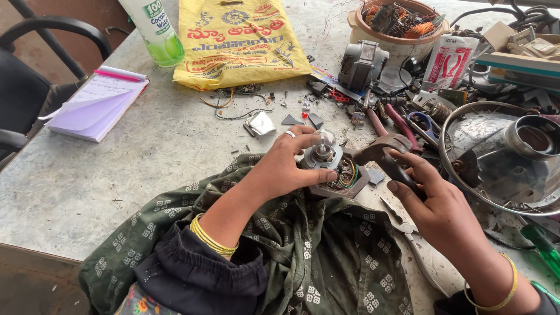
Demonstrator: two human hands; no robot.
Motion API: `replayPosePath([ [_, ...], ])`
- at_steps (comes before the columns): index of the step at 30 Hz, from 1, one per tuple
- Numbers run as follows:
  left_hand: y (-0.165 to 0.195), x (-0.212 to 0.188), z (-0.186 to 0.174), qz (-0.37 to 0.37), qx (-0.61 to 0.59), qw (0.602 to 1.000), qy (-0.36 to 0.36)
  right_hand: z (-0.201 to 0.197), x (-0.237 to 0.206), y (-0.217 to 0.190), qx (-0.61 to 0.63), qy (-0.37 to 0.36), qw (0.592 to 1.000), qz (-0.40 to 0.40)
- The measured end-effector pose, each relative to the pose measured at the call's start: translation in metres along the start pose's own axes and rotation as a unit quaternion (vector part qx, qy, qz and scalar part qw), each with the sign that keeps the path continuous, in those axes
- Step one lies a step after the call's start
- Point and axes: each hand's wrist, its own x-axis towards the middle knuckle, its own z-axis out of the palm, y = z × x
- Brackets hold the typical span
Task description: The person disassembles a small electrical component, likely a fan capacitor, using pliers and a hammer. They remove parts, adjust internal wires, and reassemble the unit on a cluttered workbench.
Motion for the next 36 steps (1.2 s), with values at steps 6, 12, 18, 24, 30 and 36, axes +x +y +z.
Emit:
replayPosePath([
  [6, -0.009, 0.0, 0.009, -0.065, -0.163, 0.983, -0.046, -0.002, -0.005, -0.002, 0.008, 0.006, 1.0, 0.005],
  [12, -0.014, 0.001, 0.02, -0.078, -0.265, 0.96, -0.048, 0.002, -0.006, -0.006, -0.033, -0.022, 0.999, 0.02],
  [18, -0.017, 0.004, 0.02, -0.068, -0.261, 0.962, -0.04, 0.001, -0.008, 0.0, -0.049, 0.011, 0.998, -0.044],
  [24, -0.014, 0.004, 0.016, -0.085, -0.318, 0.944, -0.041, -0.002, -0.017, -0.009, 0.01, 0.134, 0.973, -0.185],
  [30, -0.012, 0.006, 0.018, -0.073, -0.352, 0.932, -0.043, 0.004, -0.001, -0.027, -0.083, 0.1, 0.964, -0.231],
  [36, -0.016, 0.008, 0.021, -0.078, -0.393, 0.915, -0.047, -0.003, -0.006, -0.01, 0.001, 0.168, 0.962, -0.217],
])
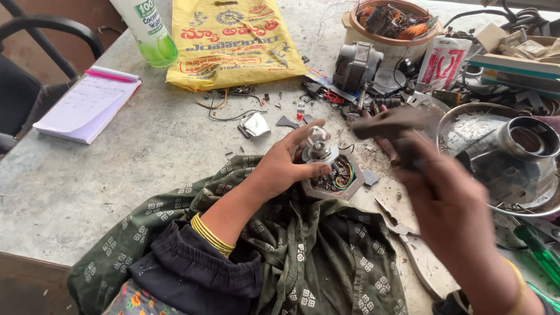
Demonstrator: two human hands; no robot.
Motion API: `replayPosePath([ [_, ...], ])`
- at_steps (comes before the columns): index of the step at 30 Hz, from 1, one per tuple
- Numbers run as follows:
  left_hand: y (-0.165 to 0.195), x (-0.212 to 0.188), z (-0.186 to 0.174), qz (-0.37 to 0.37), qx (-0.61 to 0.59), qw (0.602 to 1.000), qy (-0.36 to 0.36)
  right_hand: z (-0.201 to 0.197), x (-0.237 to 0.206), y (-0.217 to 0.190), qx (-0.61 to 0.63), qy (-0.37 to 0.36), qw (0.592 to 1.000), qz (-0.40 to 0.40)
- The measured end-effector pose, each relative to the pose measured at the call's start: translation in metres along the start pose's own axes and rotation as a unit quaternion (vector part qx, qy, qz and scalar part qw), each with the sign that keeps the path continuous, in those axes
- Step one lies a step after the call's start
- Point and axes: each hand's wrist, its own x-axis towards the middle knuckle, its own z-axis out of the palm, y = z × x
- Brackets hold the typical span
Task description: The person disassembles a small electrical component, likely a fan capacitor, using pliers and a hammer. They remove parts, adjust internal wires, and reassemble the unit on a cluttered workbench.
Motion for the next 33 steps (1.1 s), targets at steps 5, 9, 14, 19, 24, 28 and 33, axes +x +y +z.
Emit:
replayPosePath([
  [5, -0.003, 0.001, -0.005, -0.017, 0.001, 1.0, 0.005, 0.012, 0.004, -0.005, -0.036, -0.077, 0.996, 0.016],
  [9, -0.006, 0.004, -0.008, -0.022, 0.015, 1.0, 0.004, 0.001, 0.007, -0.009, -0.007, -0.082, 0.996, -0.022],
  [14, -0.007, 0.003, -0.01, -0.031, -0.012, 0.999, -0.008, 0.009, 0.009, 0.0, -0.101, -0.04, 0.991, 0.076],
  [19, -0.006, 0.006, -0.01, -0.045, 0.001, 0.999, -0.002, 0.005, 0.02, -0.002, -0.045, -0.093, 0.994, -0.045],
  [24, -0.006, 0.005, -0.011, -0.03, -0.001, 1.0, -0.003, -0.011, 0.016, -0.007, -0.053, 0.01, 0.994, 0.092],
  [28, -0.006, 0.004, -0.011, -0.041, -0.013, 0.999, 0.0, 0.006, 0.02, 0.006, -0.24, -0.156, 0.958, 0.012],
  [33, -0.006, 0.006, -0.011, -0.055, -0.013, 0.998, 0.006, -0.013, 0.021, -0.003, -0.101, -0.031, 0.993, -0.057],
])
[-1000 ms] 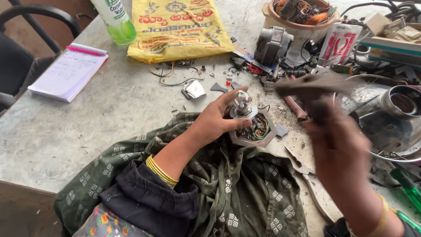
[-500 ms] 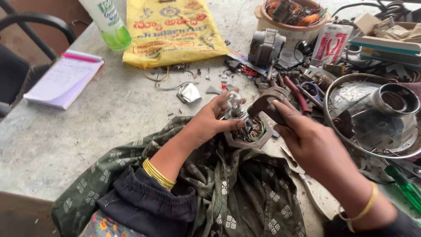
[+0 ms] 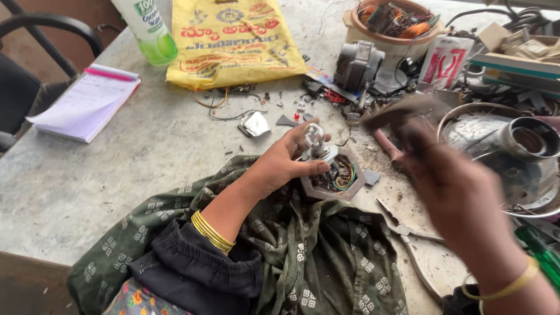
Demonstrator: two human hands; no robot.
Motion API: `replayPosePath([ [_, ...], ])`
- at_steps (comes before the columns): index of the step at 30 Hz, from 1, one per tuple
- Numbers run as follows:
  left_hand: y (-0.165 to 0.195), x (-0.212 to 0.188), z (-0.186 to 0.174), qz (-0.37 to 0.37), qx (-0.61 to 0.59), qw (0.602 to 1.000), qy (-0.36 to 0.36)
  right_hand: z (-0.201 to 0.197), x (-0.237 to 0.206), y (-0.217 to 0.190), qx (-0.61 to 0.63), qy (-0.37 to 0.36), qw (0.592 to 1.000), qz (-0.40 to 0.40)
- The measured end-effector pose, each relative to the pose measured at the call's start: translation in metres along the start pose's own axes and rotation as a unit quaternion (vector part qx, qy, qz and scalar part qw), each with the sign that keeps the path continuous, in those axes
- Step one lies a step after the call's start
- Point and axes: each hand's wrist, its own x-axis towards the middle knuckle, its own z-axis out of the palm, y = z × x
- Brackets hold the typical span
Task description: The person disassembles a small electrical component, likely a fan capacitor, using pliers and a hammer. They remove parts, adjust internal wires, and reassemble the unit on a cluttered workbench.
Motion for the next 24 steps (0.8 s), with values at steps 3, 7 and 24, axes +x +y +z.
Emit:
replayPosePath([
  [3, -0.002, 0.0, 0.0, 0.019, -0.019, 1.0, -0.01, -0.01, -0.004, -0.012, 0.118, 0.138, 0.971, 0.157],
  [7, -0.001, 0.0, 0.002, 0.016, -0.012, 1.0, -0.005, 0.023, 0.002, -0.007, -0.043, -0.046, 0.998, 0.024],
  [24, 0.003, 0.002, -0.001, 0.013, 0.025, 1.0, -0.014, 0.015, -0.003, 0.015, -0.074, -0.208, 0.968, 0.12],
])
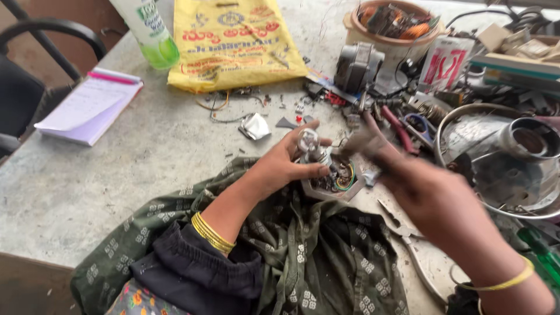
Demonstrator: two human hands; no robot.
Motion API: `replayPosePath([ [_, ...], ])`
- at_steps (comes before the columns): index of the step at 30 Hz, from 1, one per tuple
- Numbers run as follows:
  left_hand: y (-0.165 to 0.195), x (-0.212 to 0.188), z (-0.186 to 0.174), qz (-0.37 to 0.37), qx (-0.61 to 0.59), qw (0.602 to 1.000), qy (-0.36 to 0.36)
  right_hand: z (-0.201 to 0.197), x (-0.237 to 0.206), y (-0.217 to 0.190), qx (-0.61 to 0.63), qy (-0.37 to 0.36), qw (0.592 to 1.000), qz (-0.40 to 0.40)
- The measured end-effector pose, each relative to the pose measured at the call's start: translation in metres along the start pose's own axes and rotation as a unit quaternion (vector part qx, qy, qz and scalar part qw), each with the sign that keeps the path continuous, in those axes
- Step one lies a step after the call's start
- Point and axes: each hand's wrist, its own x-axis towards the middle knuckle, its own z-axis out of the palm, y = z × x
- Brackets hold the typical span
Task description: The person disassembles a small electrical component, likely a fan capacitor, using pliers and a hammer. They remove parts, adjust internal wires, and reassemble the unit on a cluttered workbench.
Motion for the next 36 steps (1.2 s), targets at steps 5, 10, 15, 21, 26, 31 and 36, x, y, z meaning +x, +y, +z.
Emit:
replayPosePath([
  [5, -0.004, -0.002, 0.0, -0.019, -0.046, 0.999, 0.004, -0.014, -0.014, -0.01, 0.24, 0.195, 0.946, 0.097],
  [10, -0.002, -0.002, 0.0, -0.017, -0.05, 0.999, 0.001, 0.007, 0.009, -0.02, 0.054, 0.073, 0.991, -0.102],
  [15, -0.005, 0.0, -0.002, -0.014, -0.016, 1.0, 0.004, 0.011, -0.01, 0.01, 0.181, 0.131, 0.975, -0.013],
  [21, -0.004, -0.001, -0.004, -0.032, -0.046, 0.998, -0.001, 0.036, -0.001, 0.016, 0.228, 0.138, 0.963, -0.036],
  [26, 0.0, -0.002, -0.004, -0.03, -0.051, 0.998, 0.003, 0.008, -0.003, -0.005, 0.096, 0.039, 0.995, -0.005],
  [31, 0.003, -0.004, -0.005, -0.007, -0.037, 0.999, -0.005, 0.004, 0.003, -0.031, 0.111, 0.13, 0.975, -0.14],
  [36, 0.01, -0.002, -0.002, -0.022, -0.03, 0.999, 0.005, -0.002, 0.0, -0.022, 0.048, -0.018, 0.999, -0.002],
])
